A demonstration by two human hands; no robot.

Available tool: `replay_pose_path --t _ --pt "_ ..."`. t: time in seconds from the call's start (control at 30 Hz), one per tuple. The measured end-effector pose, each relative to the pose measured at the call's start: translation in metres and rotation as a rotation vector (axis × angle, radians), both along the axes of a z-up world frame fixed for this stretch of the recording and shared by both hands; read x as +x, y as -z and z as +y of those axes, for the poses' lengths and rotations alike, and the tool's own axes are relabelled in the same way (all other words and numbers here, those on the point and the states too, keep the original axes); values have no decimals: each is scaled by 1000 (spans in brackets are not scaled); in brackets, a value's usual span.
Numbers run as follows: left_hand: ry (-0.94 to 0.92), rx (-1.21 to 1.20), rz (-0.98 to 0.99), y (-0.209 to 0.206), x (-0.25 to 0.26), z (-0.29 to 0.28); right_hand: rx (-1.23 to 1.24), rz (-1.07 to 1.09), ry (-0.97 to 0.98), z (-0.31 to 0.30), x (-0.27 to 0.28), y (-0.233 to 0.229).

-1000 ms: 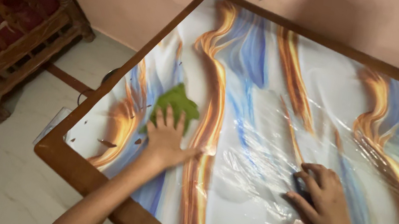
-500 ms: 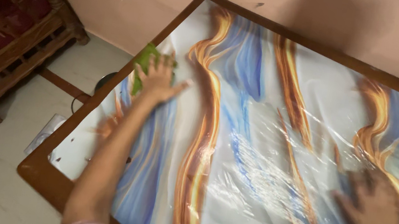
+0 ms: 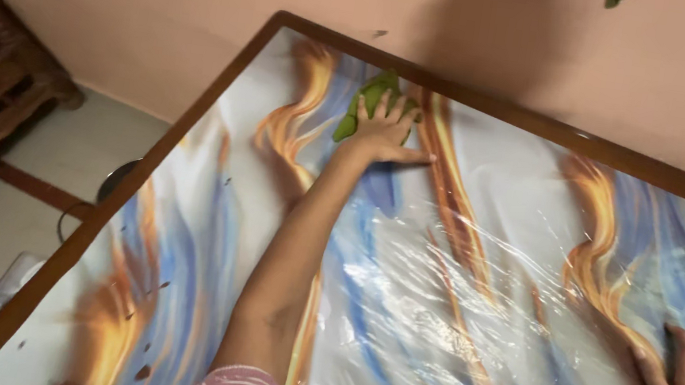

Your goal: The person wipes a table covered with a plastic sheet using a green cloth. The person uses both hands to rub the surface in circular and back-and-forth motions across the entire table area.

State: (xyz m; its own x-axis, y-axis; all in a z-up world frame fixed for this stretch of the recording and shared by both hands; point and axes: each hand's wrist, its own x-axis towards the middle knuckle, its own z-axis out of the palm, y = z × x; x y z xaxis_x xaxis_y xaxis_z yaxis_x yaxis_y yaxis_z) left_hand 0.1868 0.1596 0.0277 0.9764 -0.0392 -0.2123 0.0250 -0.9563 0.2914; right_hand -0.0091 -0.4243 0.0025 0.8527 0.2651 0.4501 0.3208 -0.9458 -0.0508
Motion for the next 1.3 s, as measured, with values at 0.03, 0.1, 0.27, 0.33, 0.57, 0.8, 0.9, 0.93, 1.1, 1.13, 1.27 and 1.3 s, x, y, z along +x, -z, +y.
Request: replay_pose_path --t 0.03,0.1,0.27,0.33,0.57,0.8,0.9,0.93,1.1,1.13,1.27,1.3 --pt "-12 -8 -16 4 5 4 -41 -5 15 -1 -1 0" --pt "-205 44 -109 13 10 31 -68 -6 27 0 -3 -1" --pt "-583 -7 -135 -1 -3 141 -45 39 41 14 -10 -16" --pt "-567 -2 -45 -13 -2 136 -24 48 48 24 -13 -22" --pt "-18 -25 -97 12 42 -54 -3 68 63 37 -12 -37" --pt "507 -188 -226 25 6 -248 19 43 41 35 -10 -36" --pt "284 -116 -292 19 4 -232 35 32 37 35 -7 -35" --pt "212 -48 -309 18 2 -219 36 23 36 34 -5 -35" --pt "99 -31 -161 5 -22 -166 39 30 68 33 -6 -32" --pt "113 -27 -158 4 -36 -163 46 23 64 34 -6 -32" --pt "289 32 -105 4 -107 -172 51 9 61 32 -4 -28" --pt "343 50 -74 4 -130 -176 51 12 62 32 -4 -27"
